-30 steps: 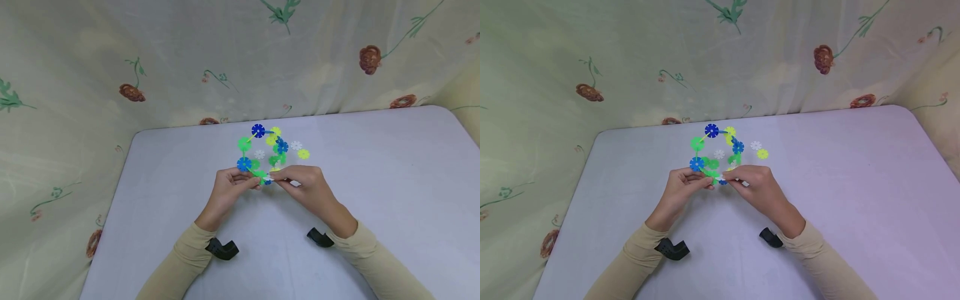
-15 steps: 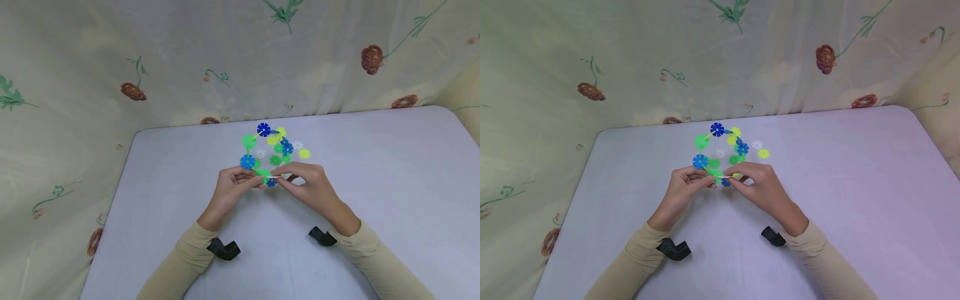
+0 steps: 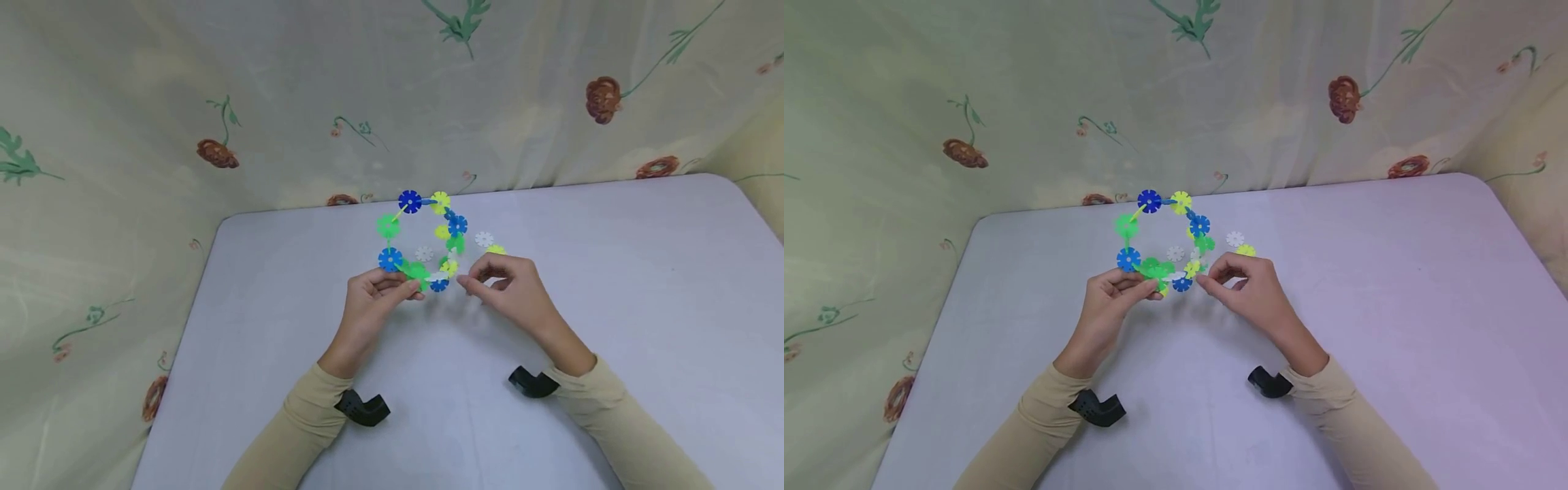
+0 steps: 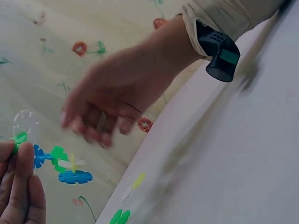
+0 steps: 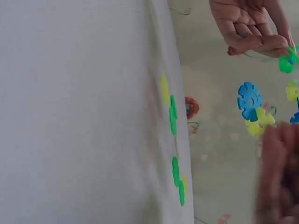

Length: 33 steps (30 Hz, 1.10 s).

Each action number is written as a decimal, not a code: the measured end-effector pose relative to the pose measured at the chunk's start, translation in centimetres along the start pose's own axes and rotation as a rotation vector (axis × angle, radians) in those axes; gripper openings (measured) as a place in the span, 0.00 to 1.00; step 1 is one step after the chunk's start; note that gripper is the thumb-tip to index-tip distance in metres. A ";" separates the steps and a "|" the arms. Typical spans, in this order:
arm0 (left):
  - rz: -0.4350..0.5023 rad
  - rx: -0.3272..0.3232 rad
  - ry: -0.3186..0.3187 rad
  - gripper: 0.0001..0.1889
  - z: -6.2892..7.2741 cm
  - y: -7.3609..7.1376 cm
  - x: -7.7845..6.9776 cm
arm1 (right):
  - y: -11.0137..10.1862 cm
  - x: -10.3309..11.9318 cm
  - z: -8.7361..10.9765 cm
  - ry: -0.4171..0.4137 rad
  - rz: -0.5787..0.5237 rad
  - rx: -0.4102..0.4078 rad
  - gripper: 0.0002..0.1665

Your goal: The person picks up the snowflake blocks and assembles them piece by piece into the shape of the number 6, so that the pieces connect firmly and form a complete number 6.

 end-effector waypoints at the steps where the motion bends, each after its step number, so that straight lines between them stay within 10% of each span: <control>1: 0.007 0.000 0.005 0.09 0.0 0.0 0.0 | 0.1 -0.4 -0.1 0.093 -0.042 0.052 0.08; 7: 0.026 0.015 0.032 0.08 0.2 0.2 -0.1 | 0.8 -1.7 -0.3 0.374 -0.283 0.261 0.20; 16: 0.028 -0.003 0.063 0.07 0.1 0.3 0.0 | -1.0 -0.7 -0.4 0.278 -0.369 0.088 0.12; 33: -0.008 -0.028 0.014 0.07 0.1 0.6 0.6 | -0.8 0.6 -0.1 0.235 -0.321 0.131 0.12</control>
Point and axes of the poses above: each hand's wrist, its own z-axis away from the middle knuckle, its own y-axis out of the palm, x = y × z, the point moved 2 cm from there along -z, towards the middle knuckle, and after that the axes turned 13 degrees about -z, right-handed, at the moved point
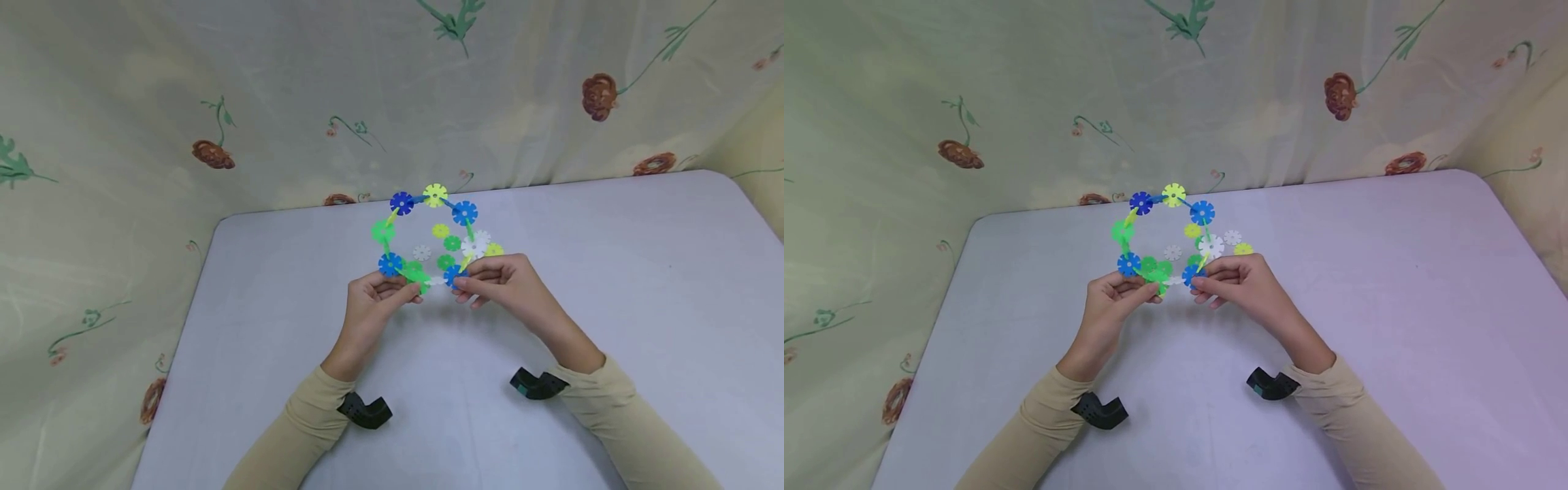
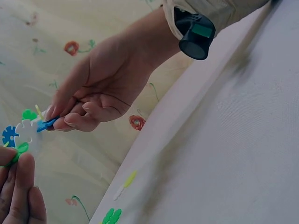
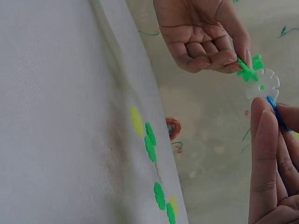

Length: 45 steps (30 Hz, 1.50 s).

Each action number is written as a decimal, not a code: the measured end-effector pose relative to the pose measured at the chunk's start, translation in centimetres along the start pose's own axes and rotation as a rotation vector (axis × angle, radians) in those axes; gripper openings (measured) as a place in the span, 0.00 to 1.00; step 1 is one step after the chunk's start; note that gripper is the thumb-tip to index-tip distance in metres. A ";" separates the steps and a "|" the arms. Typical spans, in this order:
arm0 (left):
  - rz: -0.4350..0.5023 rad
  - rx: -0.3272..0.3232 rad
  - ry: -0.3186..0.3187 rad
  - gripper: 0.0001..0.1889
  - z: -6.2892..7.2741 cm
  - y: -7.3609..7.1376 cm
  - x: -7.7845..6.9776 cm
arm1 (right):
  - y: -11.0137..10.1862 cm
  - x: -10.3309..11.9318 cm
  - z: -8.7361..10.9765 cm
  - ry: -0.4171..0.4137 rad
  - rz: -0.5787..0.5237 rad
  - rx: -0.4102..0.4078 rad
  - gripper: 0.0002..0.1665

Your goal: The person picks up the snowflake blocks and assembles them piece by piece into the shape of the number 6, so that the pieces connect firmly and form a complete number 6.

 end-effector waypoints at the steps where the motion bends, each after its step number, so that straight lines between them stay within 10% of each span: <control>1: 0.003 0.001 -0.003 0.07 0.0 0.0 0.0 | 0.1 0.0 0.0 0.001 0.002 0.001 0.12; 45: -0.028 -0.016 0.022 0.09 0.2 0.6 0.6 | 0.8 -0.7 0.0 -0.048 -0.025 -0.058 0.11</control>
Point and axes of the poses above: each hand's wrist, its own z-axis away from the middle knuckle, its own y-axis out of the palm, x = y × z, the point moved 2 cm from there along -z, towards the middle knuckle, and after that the axes turned 13 degrees about -z, right-handed, at the moved point
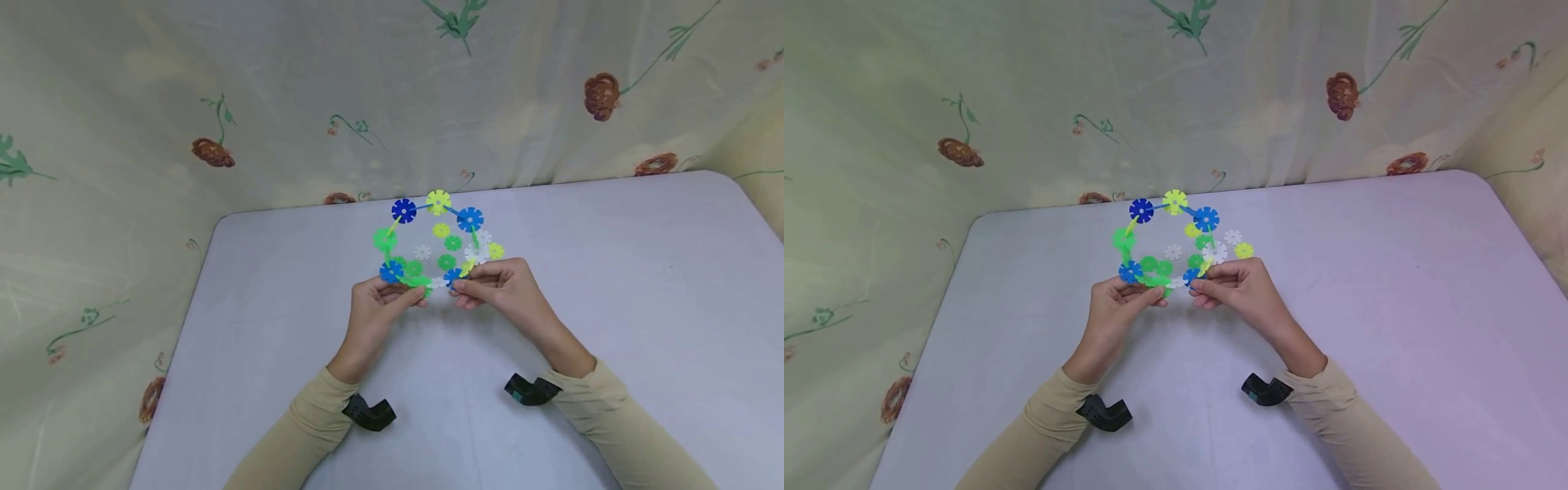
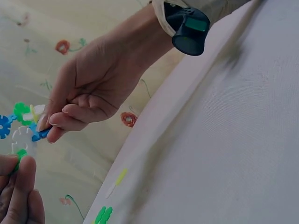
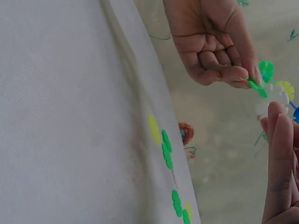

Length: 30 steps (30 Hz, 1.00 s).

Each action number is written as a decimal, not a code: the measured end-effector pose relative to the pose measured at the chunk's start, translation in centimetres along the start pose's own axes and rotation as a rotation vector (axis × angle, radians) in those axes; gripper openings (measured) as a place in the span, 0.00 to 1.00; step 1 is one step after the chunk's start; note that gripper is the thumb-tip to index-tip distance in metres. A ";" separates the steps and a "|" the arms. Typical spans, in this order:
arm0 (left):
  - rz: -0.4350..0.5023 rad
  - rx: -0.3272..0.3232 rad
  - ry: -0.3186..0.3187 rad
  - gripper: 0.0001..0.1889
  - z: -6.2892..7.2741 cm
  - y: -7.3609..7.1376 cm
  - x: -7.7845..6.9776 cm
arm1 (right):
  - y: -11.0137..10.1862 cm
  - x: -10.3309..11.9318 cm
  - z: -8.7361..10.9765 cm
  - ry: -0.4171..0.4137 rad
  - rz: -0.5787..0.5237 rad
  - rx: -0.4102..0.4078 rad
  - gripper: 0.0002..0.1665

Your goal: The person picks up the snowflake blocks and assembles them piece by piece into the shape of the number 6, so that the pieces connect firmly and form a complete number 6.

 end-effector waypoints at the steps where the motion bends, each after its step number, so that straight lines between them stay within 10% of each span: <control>1: -0.012 -0.003 0.009 0.09 0.0 0.0 0.0 | 0.0 0.0 0.0 -0.011 0.001 0.006 0.11; 16: -0.146 -0.005 0.169 0.09 0.3 -0.2 -0.9 | -0.8 1.5 0.5 -0.078 0.141 0.106 0.07; 30: -0.079 0.052 0.130 0.09 0.3 -0.3 -1.0 | -0.4 0.9 0.5 -0.134 0.070 0.102 0.05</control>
Point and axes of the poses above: each hand's wrist, its own z-axis away from the middle knuckle, its own y-axis out of the palm, x = y × z, the point moved 2 cm from there along -z, towards the middle knuckle, and after that the axes turned 13 degrees about -z, right-handed, at the moved point
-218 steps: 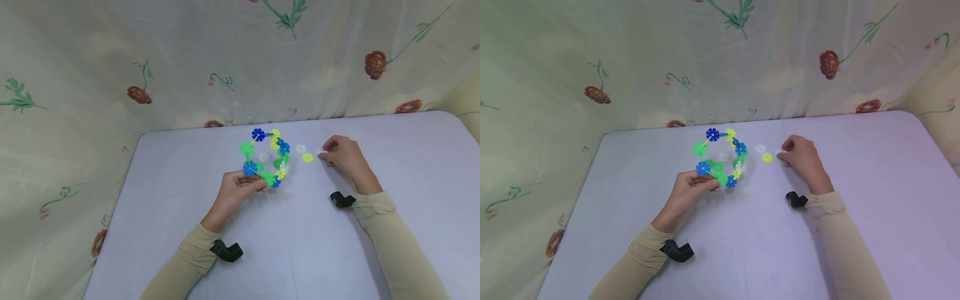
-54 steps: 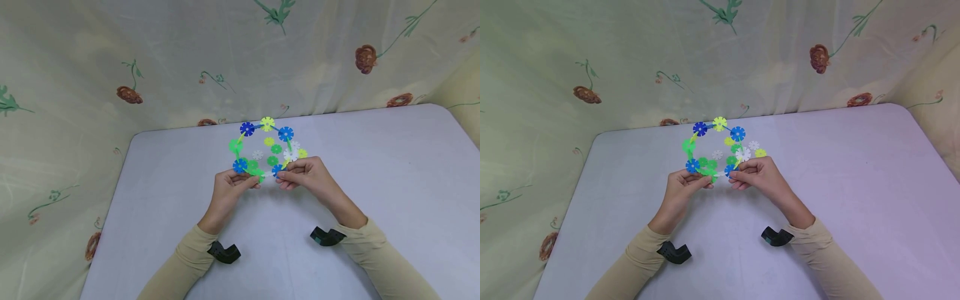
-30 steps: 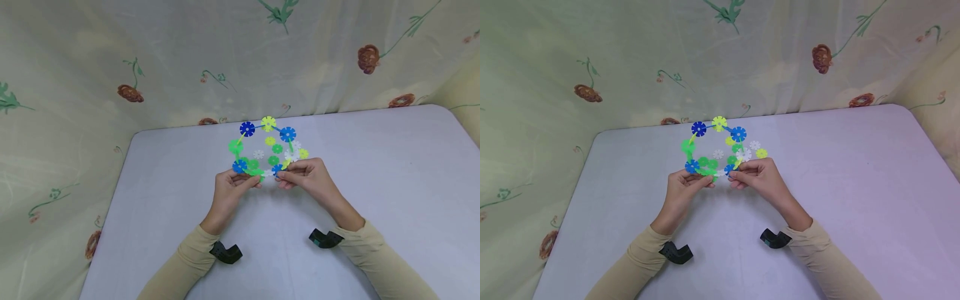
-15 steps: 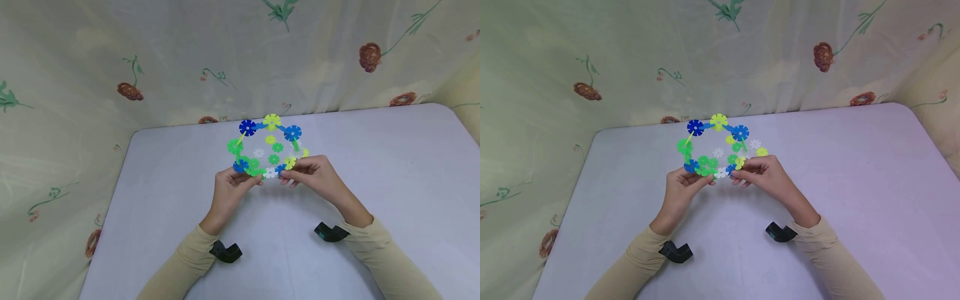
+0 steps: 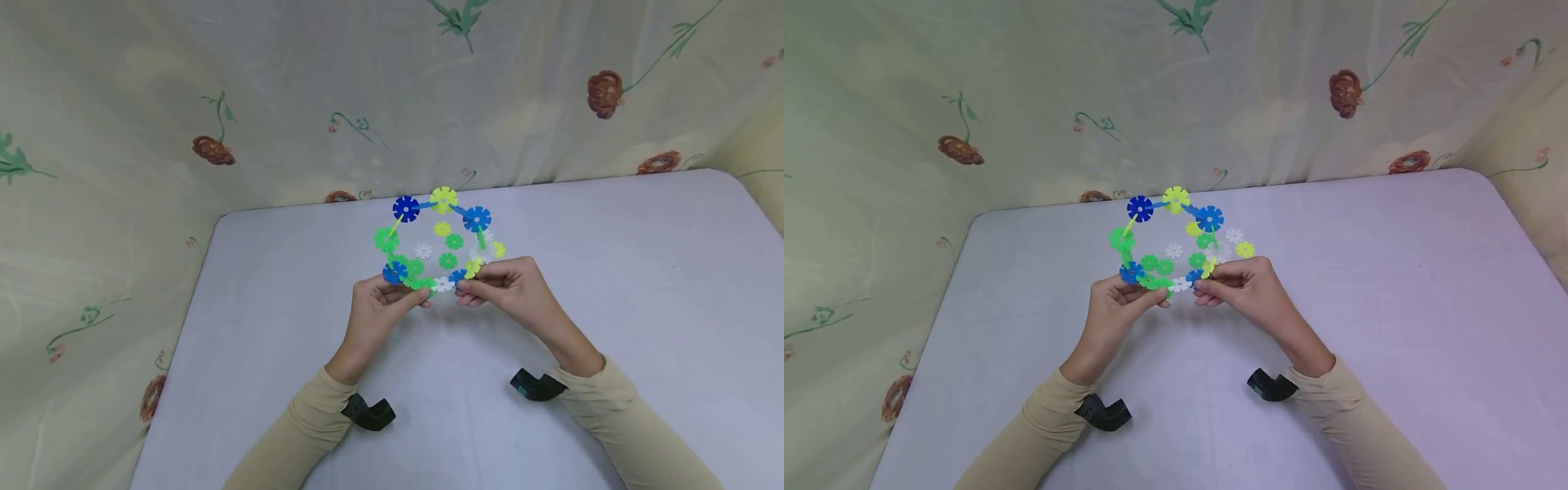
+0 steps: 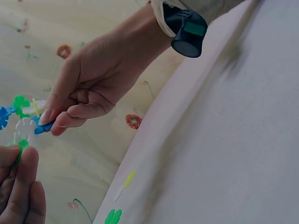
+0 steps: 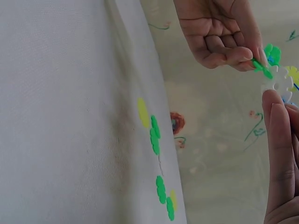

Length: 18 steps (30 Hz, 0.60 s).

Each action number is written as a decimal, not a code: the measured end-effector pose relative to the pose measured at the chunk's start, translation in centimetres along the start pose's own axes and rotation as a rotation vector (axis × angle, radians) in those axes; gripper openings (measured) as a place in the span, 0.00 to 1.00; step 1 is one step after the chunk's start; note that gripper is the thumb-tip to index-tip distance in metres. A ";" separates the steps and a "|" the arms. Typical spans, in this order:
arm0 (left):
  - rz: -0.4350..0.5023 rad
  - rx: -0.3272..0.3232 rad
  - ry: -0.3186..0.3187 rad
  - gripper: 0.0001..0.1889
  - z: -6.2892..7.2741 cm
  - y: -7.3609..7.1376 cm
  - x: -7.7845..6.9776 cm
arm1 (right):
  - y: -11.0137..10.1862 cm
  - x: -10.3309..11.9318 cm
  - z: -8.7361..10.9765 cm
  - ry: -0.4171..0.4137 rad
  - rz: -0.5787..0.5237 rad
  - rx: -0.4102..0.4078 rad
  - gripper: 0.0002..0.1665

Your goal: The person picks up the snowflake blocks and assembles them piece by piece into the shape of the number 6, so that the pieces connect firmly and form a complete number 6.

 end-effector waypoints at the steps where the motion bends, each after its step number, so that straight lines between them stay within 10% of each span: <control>1: 0.007 0.003 -0.006 0.09 0.0 0.0 0.0 | 0.0 0.0 0.0 -0.001 -0.001 -0.001 0.05; 18: 0.066 0.026 -0.052 0.08 -0.1 0.2 0.4 | 0.2 -0.3 -0.1 0.027 -0.033 0.021 0.06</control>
Point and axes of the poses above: each hand's wrist, its own z-axis away from the middle knuckle, its own y-axis out of the palm, x = y × z, the point moved 2 cm from there along -z, towards the middle knuckle, and after that the axes turned 13 degrees about -z, right-handed, at the moved point
